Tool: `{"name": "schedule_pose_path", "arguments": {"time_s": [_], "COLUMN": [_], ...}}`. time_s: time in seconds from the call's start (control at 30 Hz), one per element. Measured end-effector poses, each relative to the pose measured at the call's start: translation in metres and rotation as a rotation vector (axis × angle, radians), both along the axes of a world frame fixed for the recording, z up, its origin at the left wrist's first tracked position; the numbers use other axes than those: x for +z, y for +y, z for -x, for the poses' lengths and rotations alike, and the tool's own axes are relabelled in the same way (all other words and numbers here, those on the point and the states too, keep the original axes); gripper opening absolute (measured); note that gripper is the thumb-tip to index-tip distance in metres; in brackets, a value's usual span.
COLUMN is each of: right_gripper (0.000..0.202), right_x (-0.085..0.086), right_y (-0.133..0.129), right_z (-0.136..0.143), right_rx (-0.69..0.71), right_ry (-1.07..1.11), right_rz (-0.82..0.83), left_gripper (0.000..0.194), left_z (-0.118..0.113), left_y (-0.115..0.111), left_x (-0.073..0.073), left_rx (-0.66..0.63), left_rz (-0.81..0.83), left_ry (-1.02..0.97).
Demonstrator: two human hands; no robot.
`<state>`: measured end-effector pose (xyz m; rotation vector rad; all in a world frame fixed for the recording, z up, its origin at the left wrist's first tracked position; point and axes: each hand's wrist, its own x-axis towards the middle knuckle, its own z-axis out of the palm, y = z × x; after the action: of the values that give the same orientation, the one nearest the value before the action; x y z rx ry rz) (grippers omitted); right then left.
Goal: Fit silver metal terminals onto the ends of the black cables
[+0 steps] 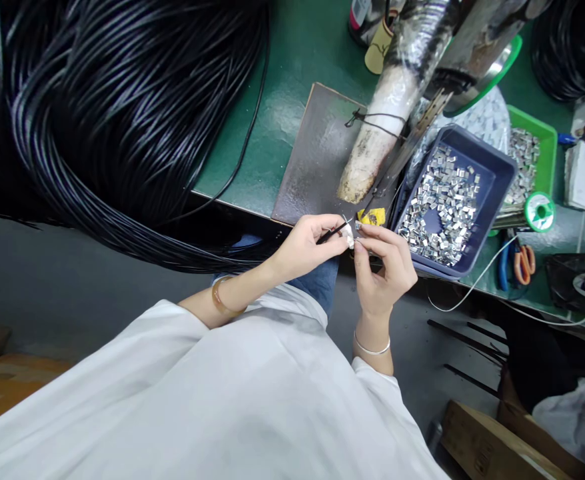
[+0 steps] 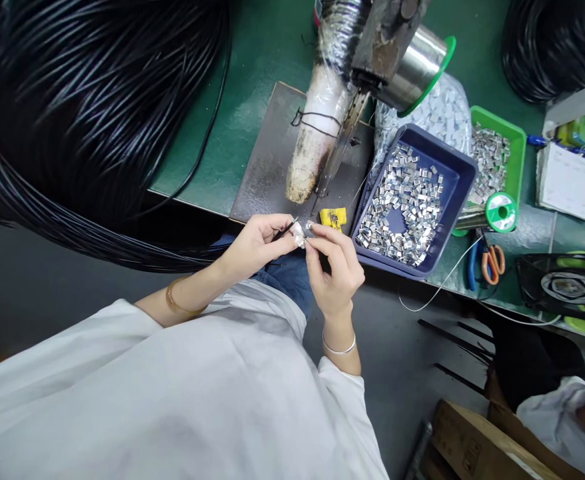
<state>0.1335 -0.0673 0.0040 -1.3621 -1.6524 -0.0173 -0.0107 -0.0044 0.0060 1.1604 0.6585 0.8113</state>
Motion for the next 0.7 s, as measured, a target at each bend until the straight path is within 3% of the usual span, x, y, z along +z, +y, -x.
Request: {"name": "schedule_pose_path", "arguments": {"time_s": [0.27,0.43,0.7], "right_gripper": [0.005,0.008,0.019], "right_x": [-0.0001,0.0003,0.0015], "right_y": [-0.0037,-0.0016,-0.0046], "right_z": [0.0026,0.0051,0.0055], "right_rx": [0.004,-0.11,-0.061], "right_ry": [0.265,0.321,0.146], "right_rz": [0.212,0.017,-0.128], "left_gripper": [0.015,0.016,0.015], "left_z": [0.0001,0.0005,0.0007], "left_y": [-0.0064,-0.0026,0.0004], "left_x": [-0.002,0.001,0.0013], "left_rx": [0.107,0.091,0.043], "left_rz": [-0.133,-0.056,0.023], "left_ry": [0.081,0.063,0.003]}}
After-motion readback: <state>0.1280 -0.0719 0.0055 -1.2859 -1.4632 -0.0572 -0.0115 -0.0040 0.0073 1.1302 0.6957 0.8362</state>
